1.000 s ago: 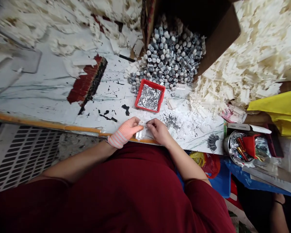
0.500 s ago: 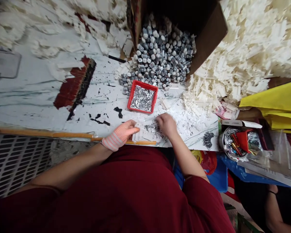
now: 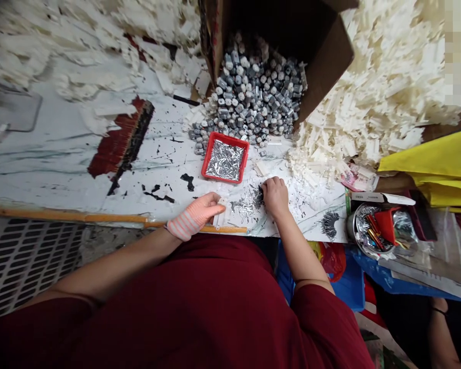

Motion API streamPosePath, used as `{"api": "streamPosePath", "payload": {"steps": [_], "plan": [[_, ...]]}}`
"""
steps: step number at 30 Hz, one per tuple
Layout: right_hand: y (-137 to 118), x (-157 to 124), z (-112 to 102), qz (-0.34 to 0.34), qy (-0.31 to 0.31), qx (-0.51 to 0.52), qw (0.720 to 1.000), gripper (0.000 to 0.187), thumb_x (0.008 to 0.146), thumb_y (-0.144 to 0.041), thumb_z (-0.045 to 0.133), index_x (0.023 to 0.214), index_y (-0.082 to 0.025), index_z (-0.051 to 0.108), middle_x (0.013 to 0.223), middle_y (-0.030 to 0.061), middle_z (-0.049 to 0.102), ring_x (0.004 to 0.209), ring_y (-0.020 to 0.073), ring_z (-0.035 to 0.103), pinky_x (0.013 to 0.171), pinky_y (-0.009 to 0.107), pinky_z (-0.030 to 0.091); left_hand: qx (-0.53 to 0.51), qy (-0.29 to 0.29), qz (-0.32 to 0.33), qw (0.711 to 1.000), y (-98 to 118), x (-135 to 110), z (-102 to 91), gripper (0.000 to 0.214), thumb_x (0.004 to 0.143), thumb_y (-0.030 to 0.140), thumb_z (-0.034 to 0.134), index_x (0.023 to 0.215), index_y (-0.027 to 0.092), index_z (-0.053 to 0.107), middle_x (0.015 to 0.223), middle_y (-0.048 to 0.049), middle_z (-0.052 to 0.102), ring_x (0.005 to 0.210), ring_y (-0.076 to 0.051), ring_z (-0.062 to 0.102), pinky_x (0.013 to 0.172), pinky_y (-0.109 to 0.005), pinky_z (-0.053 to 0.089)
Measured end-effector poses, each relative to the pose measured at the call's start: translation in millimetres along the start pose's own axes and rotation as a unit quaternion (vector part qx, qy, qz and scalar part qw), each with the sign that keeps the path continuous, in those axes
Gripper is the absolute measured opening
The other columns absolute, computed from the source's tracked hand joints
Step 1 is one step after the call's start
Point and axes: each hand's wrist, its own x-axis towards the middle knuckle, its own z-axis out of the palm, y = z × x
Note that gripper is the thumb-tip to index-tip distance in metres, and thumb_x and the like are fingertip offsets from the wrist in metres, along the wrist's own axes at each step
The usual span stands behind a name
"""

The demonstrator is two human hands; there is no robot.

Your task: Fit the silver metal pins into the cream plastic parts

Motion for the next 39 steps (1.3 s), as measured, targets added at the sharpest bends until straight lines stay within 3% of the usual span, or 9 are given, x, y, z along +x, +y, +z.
{"api": "streamPosePath", "payload": {"steps": [2,4,6,9,14,24,33,37,39], "plan": [[-17,-8,-1,0.003,-0.022,0.134,0.991,0.018,0.091,-0.030,0.046,0.088,-0.018,0.059,0.092,0.0081,0.063,0.088,0.0207,0.055,0.079,0.034,0.044,0.023,0.013,0.003,1.000,5,-1,3.2,0.020,0.069,0.027,0.062,0.076,0.020,0.045,0.051,0.0095,0.041,0.041,-0.007,0.041,0.042,-0.020,0.032],[-38,-19,-2,-0.021,-0.082,0.228,0.970,0.019,0.092,-0.035,0.045,0.090,-0.020,0.057,0.089,0.0044,0.065,0.082,0.0176,0.058,0.075,0.030,0.044,0.042,0.015,0.000,0.999,12,-3,6.1,0.019,0.070,0.027,0.062,0.076,0.020,0.045,0.051,0.0092,0.042,0.042,-0.008,0.042,0.043,-0.021,0.034],[-57,-27,-3,-0.043,-0.126,0.247,0.960,0.018,0.090,-0.035,0.047,0.088,-0.021,0.056,0.085,0.0026,0.065,0.078,0.0164,0.059,0.072,0.028,0.043,0.055,0.014,0.000,0.998,18,-5,7.7,0.019,0.070,0.028,0.062,0.076,0.020,0.045,0.050,0.0090,0.042,0.043,-0.009,0.044,0.044,-0.021,0.035],[-73,-32,-2,-0.033,-0.121,0.214,0.969,0.016,0.089,-0.035,0.048,0.086,-0.021,0.056,0.081,0.0026,0.065,0.074,0.0168,0.059,0.069,0.028,0.041,0.050,0.019,0.006,0.999,23,-8,7.4,0.021,0.069,0.027,0.063,0.074,0.020,0.044,0.051,0.0091,0.041,0.044,-0.008,0.043,0.045,-0.020,0.035],[-75,-32,0,-0.015,-0.103,0.200,0.974,0.016,0.089,-0.035,0.048,0.086,-0.021,0.055,0.078,0.0023,0.064,0.071,0.0166,0.059,0.066,0.027,0.040,-0.041,-0.032,-0.031,0.998,27,-10,5.4,0.020,0.071,0.029,0.060,0.073,0.019,0.043,0.054,0.0078,0.042,0.046,-0.008,0.043,0.044,-0.021,0.035],[-78,-30,-1,0.016,-0.083,0.298,0.951,0.020,0.086,-0.039,0.049,0.079,-0.021,0.054,0.066,-0.0013,0.059,0.061,0.0131,0.054,0.060,0.024,0.040,0.021,-0.008,-0.011,1.000,37,-9,5.9,0.017,0.071,0.027,0.059,0.074,0.019,0.044,0.055,0.0082,0.043,0.046,-0.008,0.045,0.046,-0.021,0.038],[-81,-31,1,0.016,-0.060,0.277,0.959,0.017,0.086,-0.037,0.050,0.081,-0.021,0.054,0.069,-0.0003,0.061,0.063,0.0136,0.055,0.061,0.025,0.040,0.041,0.013,0.009,0.999,45,-14,8.2,0.018,0.072,0.026,0.059,0.073,0.020,0.041,0.052,0.0093,0.040,0.046,-0.008,0.046,0.047,-0.021,0.037],[-81,-28,0,0.024,-0.059,0.292,0.954,0.019,0.086,-0.038,0.050,0.079,-0.021,0.053,0.065,-0.0013,0.058,0.060,0.0133,0.053,0.059,0.025,0.040,0.021,-0.014,0.004,1.000,41,-12,6.8,0.015,0.075,0.029,0.056,0.076,0.020,0.043,0.055,0.0080,0.043,0.048,-0.009,0.048,0.047,-0.022,0.037],[-83,-27,0,0.024,-0.068,0.292,0.954,0.019,0.085,-0.038,0.051,0.078,-0.021,0.053,0.066,-0.0011,0.059,0.060,0.0134,0.053,0.060,0.025,0.040,0.048,0.001,0.018,0.999,37,-11,6.2,0.016,0.075,0.029,0.057,0.078,0.021,0.043,0.056,0.0085,0.041,0.049,-0.009,0.047,0.048,-0.022,0.037]]}}
